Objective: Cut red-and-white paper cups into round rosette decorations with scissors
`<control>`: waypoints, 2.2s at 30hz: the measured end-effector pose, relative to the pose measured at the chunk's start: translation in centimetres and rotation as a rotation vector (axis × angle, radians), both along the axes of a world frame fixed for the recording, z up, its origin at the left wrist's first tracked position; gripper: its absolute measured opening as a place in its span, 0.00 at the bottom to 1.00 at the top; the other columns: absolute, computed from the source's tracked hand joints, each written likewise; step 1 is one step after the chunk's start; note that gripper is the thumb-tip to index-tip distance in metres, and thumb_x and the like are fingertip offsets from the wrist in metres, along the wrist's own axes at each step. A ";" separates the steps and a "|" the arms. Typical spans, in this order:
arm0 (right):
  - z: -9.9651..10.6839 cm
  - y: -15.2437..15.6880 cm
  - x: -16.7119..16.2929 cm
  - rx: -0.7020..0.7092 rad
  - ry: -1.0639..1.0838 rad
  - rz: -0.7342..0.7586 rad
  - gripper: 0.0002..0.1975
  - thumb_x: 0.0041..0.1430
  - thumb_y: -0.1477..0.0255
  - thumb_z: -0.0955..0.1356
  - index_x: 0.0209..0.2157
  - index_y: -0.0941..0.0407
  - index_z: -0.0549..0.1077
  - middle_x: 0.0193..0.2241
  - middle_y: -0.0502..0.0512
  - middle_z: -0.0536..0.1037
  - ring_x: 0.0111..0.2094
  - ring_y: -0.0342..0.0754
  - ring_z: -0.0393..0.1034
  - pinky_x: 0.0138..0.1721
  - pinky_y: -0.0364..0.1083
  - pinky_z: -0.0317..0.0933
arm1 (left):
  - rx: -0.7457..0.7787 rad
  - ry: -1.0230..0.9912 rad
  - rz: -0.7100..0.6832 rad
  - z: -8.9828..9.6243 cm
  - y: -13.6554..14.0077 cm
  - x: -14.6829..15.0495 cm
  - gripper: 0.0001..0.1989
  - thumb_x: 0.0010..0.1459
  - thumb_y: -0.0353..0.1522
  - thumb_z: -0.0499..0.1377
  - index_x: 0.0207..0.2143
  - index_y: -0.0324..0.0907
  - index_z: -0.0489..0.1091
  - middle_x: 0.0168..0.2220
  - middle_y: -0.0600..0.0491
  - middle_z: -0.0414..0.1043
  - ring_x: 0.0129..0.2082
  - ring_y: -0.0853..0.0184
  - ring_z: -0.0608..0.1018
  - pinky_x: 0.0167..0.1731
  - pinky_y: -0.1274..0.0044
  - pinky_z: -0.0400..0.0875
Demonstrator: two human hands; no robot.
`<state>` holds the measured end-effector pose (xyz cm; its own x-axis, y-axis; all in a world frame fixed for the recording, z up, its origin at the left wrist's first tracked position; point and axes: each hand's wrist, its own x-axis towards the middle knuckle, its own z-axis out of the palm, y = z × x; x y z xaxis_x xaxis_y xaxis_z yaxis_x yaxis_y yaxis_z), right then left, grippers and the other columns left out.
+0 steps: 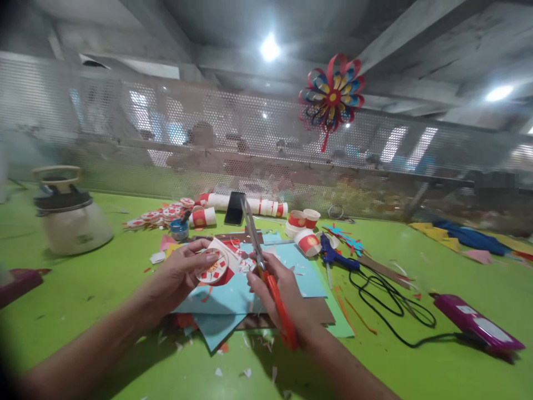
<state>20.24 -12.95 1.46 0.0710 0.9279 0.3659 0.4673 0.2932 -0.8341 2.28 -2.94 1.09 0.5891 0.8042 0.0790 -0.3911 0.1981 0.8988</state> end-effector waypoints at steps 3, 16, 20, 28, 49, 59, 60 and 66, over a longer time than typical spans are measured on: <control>0.5 -0.7 1.0 -0.109 -0.103 0.129 0.13 0.63 0.60 0.62 0.40 0.56 0.65 0.31 0.51 0.70 0.29 0.45 0.64 0.30 0.44 0.61 | 0.010 -0.043 0.049 0.8 0.3 -0.9 0.14 0.46 0.30 0.69 0.35 0.37 0.70 0.31 0.50 0.77 0.29 0.68 0.78 0.32 0.77 0.71; -0.4 -1.4 1.3 0.024 -0.329 0.208 0.15 0.61 0.61 0.63 0.47 0.51 0.68 0.29 0.50 0.76 0.24 0.44 0.67 0.21 0.41 0.55 | 0.062 0.028 0.012 1.9 0.3 -1.2 0.15 0.43 0.31 0.71 0.33 0.36 0.71 0.27 0.49 0.78 0.26 0.66 0.79 0.30 0.75 0.72; -0.4 -1.4 1.2 0.020 -0.362 0.168 0.14 0.61 0.61 0.63 0.46 0.52 0.70 0.26 0.49 0.75 0.21 0.43 0.65 0.21 0.41 0.55 | 0.029 0.010 -0.015 1.7 0.5 -1.3 0.15 0.42 0.29 0.71 0.33 0.36 0.71 0.27 0.49 0.78 0.25 0.66 0.79 0.31 0.75 0.72; -0.8 -1.6 0.9 0.003 -0.392 0.074 0.17 0.61 0.57 0.61 0.38 0.53 0.73 0.26 0.51 0.78 0.24 0.46 0.70 0.21 0.42 0.54 | 0.015 0.012 -0.026 2.0 0.4 -1.4 0.13 0.43 0.29 0.70 0.32 0.36 0.72 0.26 0.49 0.78 0.25 0.66 0.79 0.30 0.75 0.73; -1.1 -2.0 -0.1 -0.026 -0.397 -0.043 0.21 0.62 0.53 0.58 0.36 0.52 0.74 0.24 0.51 0.77 0.23 0.47 0.67 0.23 0.43 0.52 | 0.138 0.163 -0.037 1.3 0.9 -1.4 0.14 0.42 0.32 0.70 0.31 0.37 0.72 0.24 0.50 0.75 0.21 0.70 0.73 0.22 0.78 0.62; -1.7 -1.8 -0.2 -0.053 -0.353 -0.043 0.23 0.61 0.50 0.59 0.33 0.53 0.73 0.21 0.51 0.75 0.22 0.46 0.65 0.22 0.43 0.52 | 0.095 0.201 -0.037 1.4 0.9 -1.4 0.14 0.41 0.32 0.71 0.30 0.37 0.72 0.23 0.49 0.75 0.21 0.68 0.75 0.24 0.76 0.65; -1.6 -1.8 -0.2 -0.057 -0.359 -0.061 0.22 0.61 0.51 0.59 0.32 0.53 0.73 0.21 0.51 0.75 0.21 0.46 0.66 0.22 0.43 0.52 | 0.094 0.213 -0.037 1.4 1.0 -1.5 0.15 0.41 0.33 0.71 0.30 0.37 0.72 0.24 0.49 0.75 0.22 0.68 0.75 0.25 0.76 0.65; -1.5 -1.7 0.3 -0.065 -0.385 0.001 0.20 0.61 0.53 0.60 0.34 0.54 0.73 0.22 0.51 0.74 0.23 0.46 0.66 0.23 0.43 0.54 | 0.075 0.232 -0.061 1.4 1.3 -1.7 0.16 0.40 0.33 0.71 0.30 0.37 0.72 0.26 0.48 0.76 0.23 0.68 0.75 0.26 0.77 0.66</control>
<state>20.52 -14.61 -0.07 -0.0606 0.9500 0.3063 0.7493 0.2460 -0.6148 0.54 -1.64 2.45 0.6456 0.7637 -0.0053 -0.1622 0.1440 0.9762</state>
